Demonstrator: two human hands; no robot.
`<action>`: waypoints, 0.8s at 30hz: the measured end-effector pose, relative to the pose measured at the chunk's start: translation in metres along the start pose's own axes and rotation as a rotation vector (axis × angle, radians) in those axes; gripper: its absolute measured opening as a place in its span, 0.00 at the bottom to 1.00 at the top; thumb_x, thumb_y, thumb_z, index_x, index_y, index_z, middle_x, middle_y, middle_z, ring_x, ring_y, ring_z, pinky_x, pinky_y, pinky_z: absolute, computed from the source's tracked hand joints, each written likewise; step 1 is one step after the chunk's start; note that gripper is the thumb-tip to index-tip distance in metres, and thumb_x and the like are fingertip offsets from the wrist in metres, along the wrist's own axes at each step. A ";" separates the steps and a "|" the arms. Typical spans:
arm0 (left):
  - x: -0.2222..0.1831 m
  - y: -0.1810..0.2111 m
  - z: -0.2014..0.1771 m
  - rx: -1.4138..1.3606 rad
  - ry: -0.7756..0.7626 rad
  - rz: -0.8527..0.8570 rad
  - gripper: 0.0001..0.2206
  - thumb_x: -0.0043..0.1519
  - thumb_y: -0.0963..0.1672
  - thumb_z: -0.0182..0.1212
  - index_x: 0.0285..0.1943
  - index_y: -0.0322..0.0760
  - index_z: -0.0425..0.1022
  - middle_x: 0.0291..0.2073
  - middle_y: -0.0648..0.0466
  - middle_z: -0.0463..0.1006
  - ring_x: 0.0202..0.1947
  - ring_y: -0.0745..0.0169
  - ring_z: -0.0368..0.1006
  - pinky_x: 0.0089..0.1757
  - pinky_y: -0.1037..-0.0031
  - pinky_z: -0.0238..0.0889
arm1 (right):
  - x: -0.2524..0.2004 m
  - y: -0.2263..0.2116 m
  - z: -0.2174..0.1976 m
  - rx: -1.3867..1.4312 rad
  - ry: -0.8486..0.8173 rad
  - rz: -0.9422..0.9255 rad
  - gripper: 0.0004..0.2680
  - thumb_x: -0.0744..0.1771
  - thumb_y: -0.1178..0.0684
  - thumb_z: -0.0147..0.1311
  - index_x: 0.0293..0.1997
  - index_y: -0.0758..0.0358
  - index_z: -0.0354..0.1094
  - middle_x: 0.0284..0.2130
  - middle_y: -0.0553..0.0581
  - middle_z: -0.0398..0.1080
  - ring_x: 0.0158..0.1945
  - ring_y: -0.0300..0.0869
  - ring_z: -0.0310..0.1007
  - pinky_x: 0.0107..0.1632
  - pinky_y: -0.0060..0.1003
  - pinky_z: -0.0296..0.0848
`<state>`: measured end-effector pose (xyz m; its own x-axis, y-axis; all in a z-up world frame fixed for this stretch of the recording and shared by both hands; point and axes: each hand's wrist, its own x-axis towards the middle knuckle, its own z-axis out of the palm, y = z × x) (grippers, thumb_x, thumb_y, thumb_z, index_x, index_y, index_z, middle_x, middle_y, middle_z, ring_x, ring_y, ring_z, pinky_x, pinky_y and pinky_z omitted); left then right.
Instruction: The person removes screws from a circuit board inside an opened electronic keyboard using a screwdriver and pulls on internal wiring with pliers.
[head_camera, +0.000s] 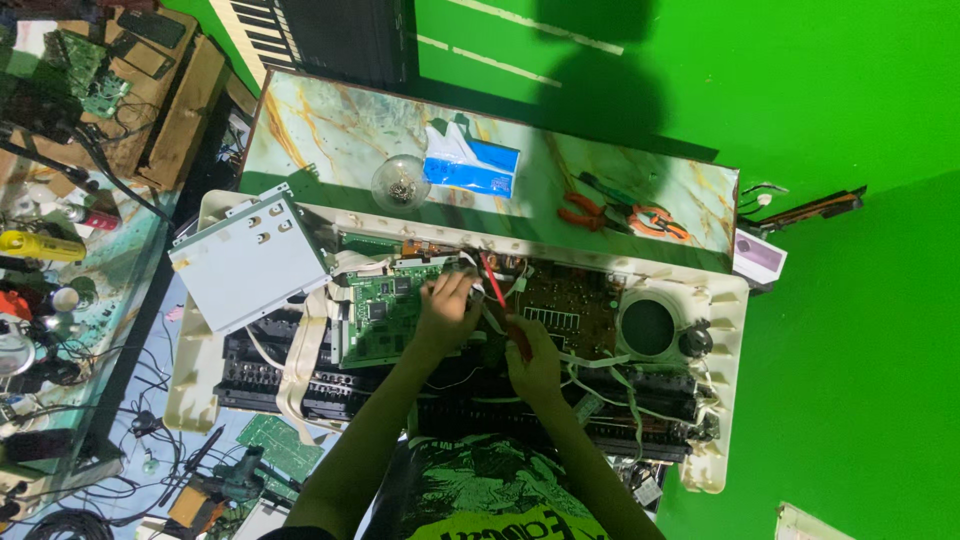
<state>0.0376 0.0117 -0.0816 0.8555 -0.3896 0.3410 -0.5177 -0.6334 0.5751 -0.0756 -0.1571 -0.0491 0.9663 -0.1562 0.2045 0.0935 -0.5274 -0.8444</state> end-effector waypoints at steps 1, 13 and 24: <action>-0.003 0.000 -0.001 -0.019 0.019 0.005 0.13 0.60 0.45 0.64 0.53 0.38 0.76 0.50 0.51 0.77 0.54 0.51 0.71 0.53 0.55 0.57 | -0.002 -0.001 0.003 0.025 0.011 -0.035 0.15 0.65 0.61 0.52 0.58 0.63 0.67 0.41 0.61 0.70 0.42 0.51 0.72 0.46 0.41 0.70; -0.012 -0.030 0.020 -0.116 0.068 -0.110 0.19 0.67 0.45 0.60 0.60 0.23 0.73 0.36 0.46 0.73 0.36 0.50 0.66 0.41 0.61 0.58 | -0.031 -0.022 0.049 0.040 0.010 0.171 0.15 0.64 0.60 0.54 0.58 0.65 0.67 0.45 0.65 0.74 0.46 0.51 0.78 0.48 0.39 0.74; -0.029 -0.022 0.008 0.201 0.026 -0.133 0.24 0.61 0.52 0.62 0.61 0.34 0.75 0.44 0.46 0.67 0.49 0.47 0.63 0.53 0.55 0.55 | -0.033 -0.029 0.025 0.012 -0.098 0.263 0.17 0.64 0.58 0.55 0.60 0.59 0.67 0.41 0.65 0.76 0.40 0.54 0.80 0.42 0.42 0.75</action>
<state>0.0245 0.0320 -0.1099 0.9147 -0.2786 0.2927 -0.3898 -0.7993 0.4573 -0.1042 -0.1157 -0.0434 0.9763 -0.2045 -0.0706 -0.1611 -0.4696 -0.8681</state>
